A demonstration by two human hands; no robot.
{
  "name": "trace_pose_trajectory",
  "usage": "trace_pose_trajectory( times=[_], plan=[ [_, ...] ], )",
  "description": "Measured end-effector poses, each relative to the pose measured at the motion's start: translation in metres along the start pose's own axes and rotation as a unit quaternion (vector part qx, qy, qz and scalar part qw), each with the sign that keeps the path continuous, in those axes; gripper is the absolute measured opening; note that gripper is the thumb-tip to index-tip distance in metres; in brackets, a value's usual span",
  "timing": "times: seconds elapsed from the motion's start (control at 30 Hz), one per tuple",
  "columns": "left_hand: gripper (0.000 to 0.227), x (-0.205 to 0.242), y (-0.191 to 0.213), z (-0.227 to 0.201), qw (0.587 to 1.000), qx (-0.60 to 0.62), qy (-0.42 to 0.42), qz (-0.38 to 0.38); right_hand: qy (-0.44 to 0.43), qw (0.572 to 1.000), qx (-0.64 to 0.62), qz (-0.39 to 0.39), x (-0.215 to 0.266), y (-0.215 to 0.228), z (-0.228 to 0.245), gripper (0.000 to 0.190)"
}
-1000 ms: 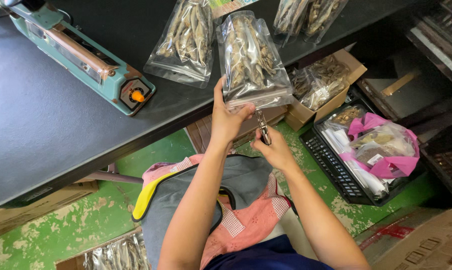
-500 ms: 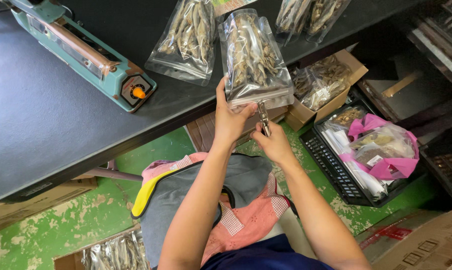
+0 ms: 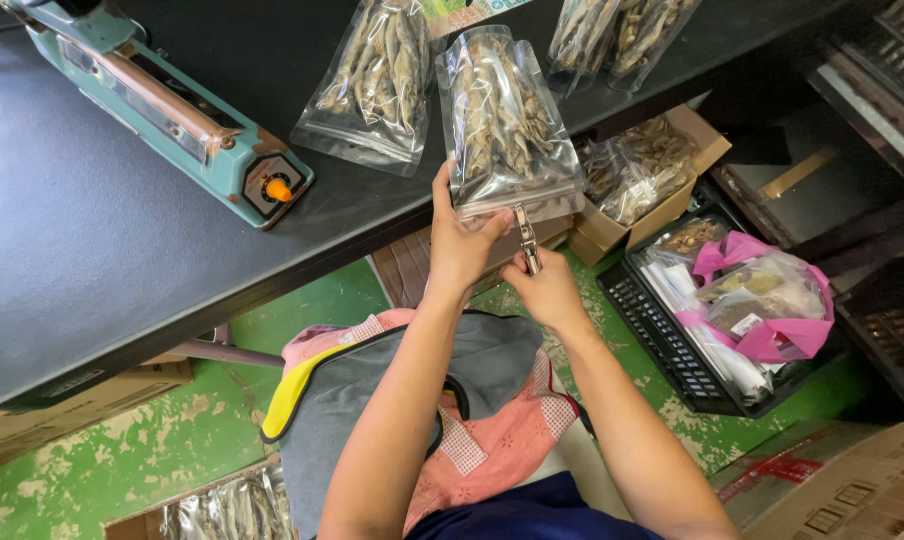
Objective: The person places dried fish into clear plastic bags, seals them using a heat sealer, and stacks the finished packages on the table. The person repeats this process for several bags throughout the clip.
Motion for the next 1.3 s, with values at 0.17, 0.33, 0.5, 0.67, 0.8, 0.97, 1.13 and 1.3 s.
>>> trace_pose_trajectory(
  times=[0.17, 0.33, 0.5, 0.67, 0.8, 0.97, 1.13, 1.3],
  plan=[
    [0.081, -0.009, -0.002, -0.011, 1.0, 0.005, 0.022, -0.003, -0.005, 0.999, 0.043, 0.03, 0.002, 0.008, 0.014, 0.023],
    [0.07, -0.052, 0.016, -0.022, 0.993, 0.072, 0.063, -0.067, -0.004, 0.999, 0.036, -0.008, 0.013, 0.039, 0.061, 0.014],
    [0.071, -0.096, 0.055, -0.027, 0.985, 0.085, -0.008, -0.148, 0.406, 0.884, 0.154, -0.172, -0.034, 0.076, 0.175, 0.056],
    [0.083, -0.103, 0.082, -0.043, 0.973, 0.067, -0.077, -0.207, 0.32, 0.946, -0.013, -0.052, -0.084, 0.081, 0.248, 0.054],
    [0.075, -0.041, 0.068, -0.054, 0.956, -0.076, -0.206, -0.197, 0.318, 0.919, -0.207, 0.108, -0.053, 0.09, 0.214, 0.053],
    [0.049, 0.0, 0.016, -0.026, 0.96, 0.216, 0.16, -0.079, 0.304, 0.911, -0.233, 0.15, -0.022, 0.087, 0.123, 0.029],
    [0.057, -0.006, -0.015, -0.003, 0.99, 0.107, 0.083, -0.036, 0.203, 0.953, -0.224, -0.007, -0.016, 0.093, 0.055, 0.061],
    [0.03, -0.002, -0.014, 0.021, 0.996, -0.051, -0.074, 0.026, 0.114, 0.987, -0.11, 0.001, -0.002, 0.069, -0.023, 0.016]
  ],
)
Point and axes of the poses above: each hand's wrist, its own x-axis away from the middle knuckle, its own y-axis out of the back of the hand, z = x × y, the point moved 1 cm from there along -x, towards the middle knuckle, and after that the axes turned 12 degrees about -y, right-handed, at the moved point
